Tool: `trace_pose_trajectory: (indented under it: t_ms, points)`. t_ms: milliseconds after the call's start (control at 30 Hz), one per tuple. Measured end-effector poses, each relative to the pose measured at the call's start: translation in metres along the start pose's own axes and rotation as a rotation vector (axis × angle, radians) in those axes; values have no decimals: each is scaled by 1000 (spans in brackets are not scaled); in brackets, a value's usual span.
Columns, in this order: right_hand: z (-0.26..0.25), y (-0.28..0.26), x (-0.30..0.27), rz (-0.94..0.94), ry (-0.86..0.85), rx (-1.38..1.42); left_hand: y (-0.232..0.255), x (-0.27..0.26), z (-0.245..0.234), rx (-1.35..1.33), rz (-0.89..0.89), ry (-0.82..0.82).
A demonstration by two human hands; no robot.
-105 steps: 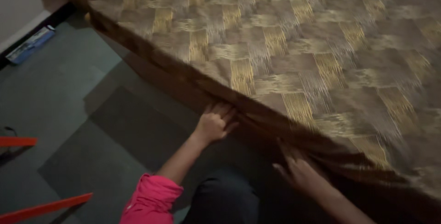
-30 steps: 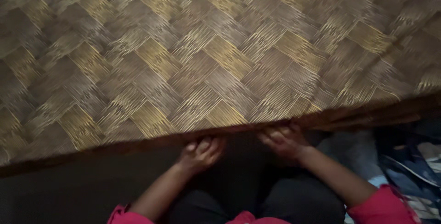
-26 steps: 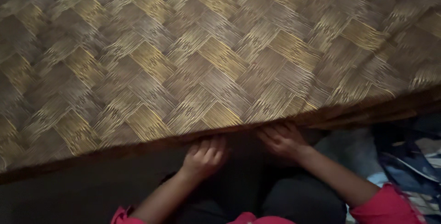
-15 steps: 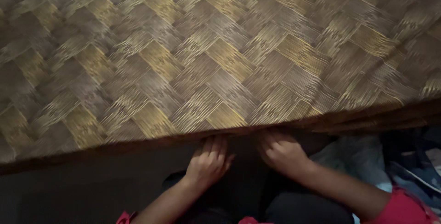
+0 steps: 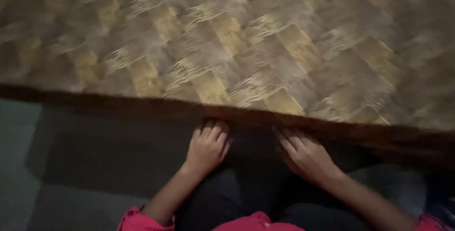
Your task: The person kneels beside a bed and tucks a patterned bedsheet under the mattress along the side and corner edges. They repeatedly pull, fold, and smooth the sheet to secure it tightly around the mattress.
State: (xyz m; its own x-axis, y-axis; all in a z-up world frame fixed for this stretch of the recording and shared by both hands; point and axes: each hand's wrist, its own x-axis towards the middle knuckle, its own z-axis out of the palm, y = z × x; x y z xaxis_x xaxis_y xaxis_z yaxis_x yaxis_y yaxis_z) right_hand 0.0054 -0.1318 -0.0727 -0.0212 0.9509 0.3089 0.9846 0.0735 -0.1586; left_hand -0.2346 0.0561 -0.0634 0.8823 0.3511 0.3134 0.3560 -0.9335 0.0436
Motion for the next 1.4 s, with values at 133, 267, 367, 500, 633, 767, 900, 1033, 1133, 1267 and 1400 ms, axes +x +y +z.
trace_pose_trajectory:
  t_ms: [133, 267, 367, 500, 633, 767, 900, 1033, 1133, 1267, 1400]
  points:
    - [13, -12, 12, 15, 19, -83, -7, -8, 4, 6, -32, -12]
    - [20, -19, 23, -52, -58, -380, -16, 1, 6, -164, -85, -159]
    - [18, -29, 30, -65, -291, -497, -22, 6, 0, -205, -91, -315]
    - [-2, -47, 55, 13, -372, -385, -31, 6, -7, -144, 23, -118]
    - [-4, -68, 81, -6, -281, -240, -43, -18, -2, -183, 61, 46]
    - [7, -68, 90, 74, -463, -206, -73, -52, 4, -50, -243, 72]
    - [33, -68, 89, -68, -146, -359, -97, -64, 8, -17, -274, 169]
    - [55, -67, 105, -183, 23, -475, -105, -56, 12, -24, -272, 173]
    - [49, -79, 115, -42, -243, -438, -105, -51, 7, 30, -282, 223]
    - [23, -92, 121, -7, -285, -397, -107, -34, 13, -3, -341, 177]
    - [12, -106, 122, -29, -280, -239, -107, -24, 22, 25, -352, 246]
